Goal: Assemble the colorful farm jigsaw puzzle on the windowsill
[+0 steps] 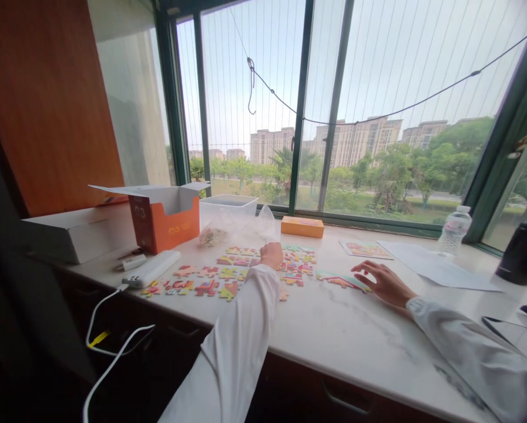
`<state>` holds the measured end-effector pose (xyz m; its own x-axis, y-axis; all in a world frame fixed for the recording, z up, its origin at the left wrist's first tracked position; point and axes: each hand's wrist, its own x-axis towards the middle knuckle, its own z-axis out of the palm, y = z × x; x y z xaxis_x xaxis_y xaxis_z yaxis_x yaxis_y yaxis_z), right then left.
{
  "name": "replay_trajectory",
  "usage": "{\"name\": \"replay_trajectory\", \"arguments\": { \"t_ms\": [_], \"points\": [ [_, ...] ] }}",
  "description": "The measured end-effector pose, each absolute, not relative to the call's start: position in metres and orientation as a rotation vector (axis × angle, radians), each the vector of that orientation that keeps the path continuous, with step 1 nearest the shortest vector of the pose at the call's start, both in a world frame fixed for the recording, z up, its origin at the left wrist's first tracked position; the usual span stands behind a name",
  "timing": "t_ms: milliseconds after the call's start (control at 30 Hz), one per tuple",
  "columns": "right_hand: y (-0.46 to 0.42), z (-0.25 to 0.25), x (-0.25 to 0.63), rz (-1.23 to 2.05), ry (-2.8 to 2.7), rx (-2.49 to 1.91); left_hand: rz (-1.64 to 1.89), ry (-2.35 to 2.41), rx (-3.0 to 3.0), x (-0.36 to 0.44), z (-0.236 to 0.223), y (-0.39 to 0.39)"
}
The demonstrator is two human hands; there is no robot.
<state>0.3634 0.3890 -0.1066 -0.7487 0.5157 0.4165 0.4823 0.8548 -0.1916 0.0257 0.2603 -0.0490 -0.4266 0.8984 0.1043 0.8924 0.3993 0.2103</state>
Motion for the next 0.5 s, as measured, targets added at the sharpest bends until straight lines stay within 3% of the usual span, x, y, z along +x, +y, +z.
{"name": "replay_trajectory", "arguments": {
  "t_ms": [333, 500],
  "points": [
    [0.414, -0.082, 0.203, 0.054, -2.629, -0.632, 0.422, 2.62, 1.543, 0.009, -0.058, 0.284],
    [0.434, -0.092, 0.125, 0.066, -2.576, -0.713, 0.45, 2.565, 1.521, 0.007, -0.056, 0.282]
  ]
}}
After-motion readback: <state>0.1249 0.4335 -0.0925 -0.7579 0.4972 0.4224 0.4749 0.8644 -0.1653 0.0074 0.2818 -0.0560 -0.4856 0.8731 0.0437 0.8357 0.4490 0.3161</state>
